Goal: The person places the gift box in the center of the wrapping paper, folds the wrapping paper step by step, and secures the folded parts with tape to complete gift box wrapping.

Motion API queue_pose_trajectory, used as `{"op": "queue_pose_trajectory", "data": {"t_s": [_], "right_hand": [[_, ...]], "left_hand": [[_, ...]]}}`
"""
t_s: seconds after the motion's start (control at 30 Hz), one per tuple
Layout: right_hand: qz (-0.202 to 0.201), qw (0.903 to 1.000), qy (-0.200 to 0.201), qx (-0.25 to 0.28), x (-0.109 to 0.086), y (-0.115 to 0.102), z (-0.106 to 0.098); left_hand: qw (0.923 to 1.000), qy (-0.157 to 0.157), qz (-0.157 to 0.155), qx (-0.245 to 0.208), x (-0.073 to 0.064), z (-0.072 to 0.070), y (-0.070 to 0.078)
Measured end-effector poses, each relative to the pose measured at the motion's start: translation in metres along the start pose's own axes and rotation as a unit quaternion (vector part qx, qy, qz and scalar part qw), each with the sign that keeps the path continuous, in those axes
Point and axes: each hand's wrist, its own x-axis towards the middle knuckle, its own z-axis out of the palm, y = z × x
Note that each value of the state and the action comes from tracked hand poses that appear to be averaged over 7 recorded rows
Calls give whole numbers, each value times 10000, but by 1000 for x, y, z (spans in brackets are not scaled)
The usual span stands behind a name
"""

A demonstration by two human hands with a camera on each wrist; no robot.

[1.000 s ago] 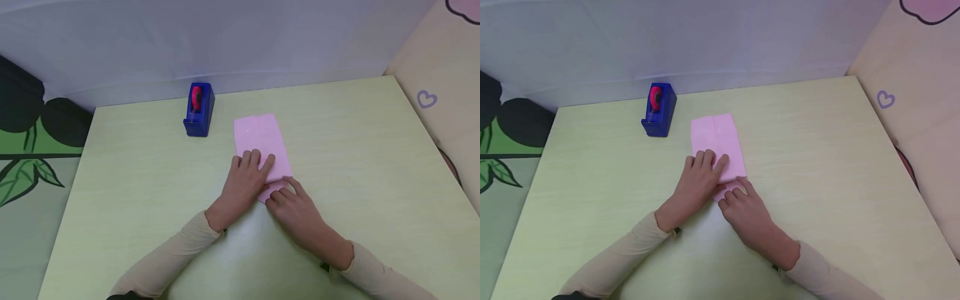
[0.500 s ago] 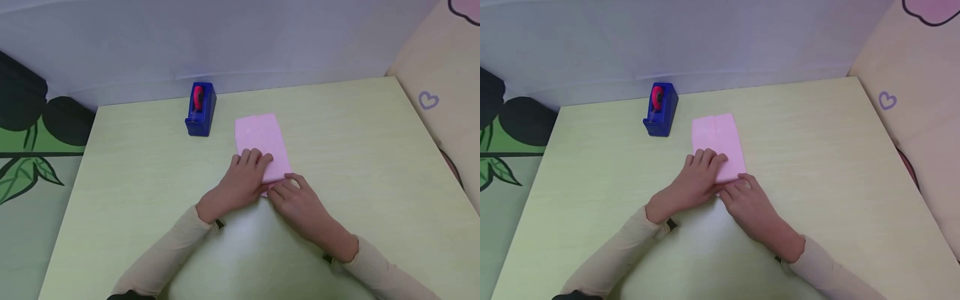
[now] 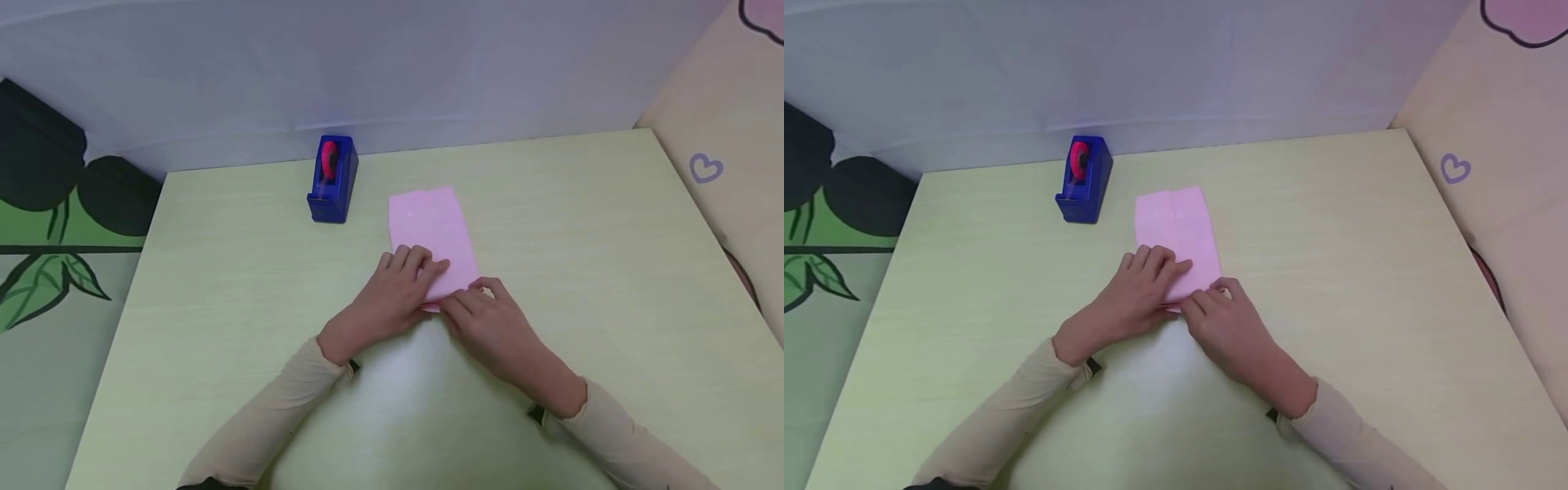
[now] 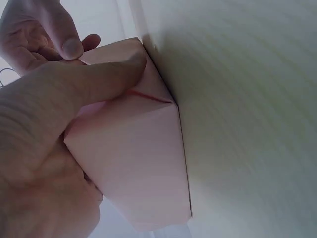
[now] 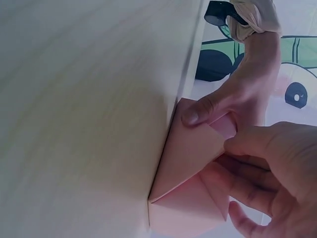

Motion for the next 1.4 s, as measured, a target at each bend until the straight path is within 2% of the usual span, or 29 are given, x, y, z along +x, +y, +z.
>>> {"op": "queue_pose_trajectory", "data": {"t_s": [0.07, 0.2, 0.4, 0.47, 0.57, 0.67, 0.73, 0.9, 1.17, 1.4], "right_hand": [[-1, 10000, 51, 31, 0, 1, 1], [-32, 9996, 139, 227, 0, 4, 1], [38, 9945, 332, 995, 1, 20, -2], [262, 9948, 160, 966, 1, 27, -3], [627, 9945, -359, 764, 2, 35, -3], [787, 9918, -765, 647, 5, 39, 1], [747, 9927, -796, 511, 9, 40, 5], [530, 9968, -573, 184, 18, 41, 10], [477, 9933, -927, 489, 19, 45, 9], [470, 9929, -968, 502, 19, 45, 8]], "left_hand": [[9997, 154, -23, 203, 0, 3, 1], [9993, 282, -15, 261, -1, 5, 1], [9989, 364, 11, 287, -1, 6, 1], [9990, 344, 14, 295, -1, 5, 1], [9992, 245, 12, 305, -1, 4, 0], [9994, 170, 2, 304, -1, 3, 0], [9994, 158, 18, 299, -1, 3, -1], [9997, 146, 3, 178, -2, 4, -1], [9998, 100, -133, 55, -5, 6, 1], [9997, 151, -195, 63, -2, 7, 3]]}}
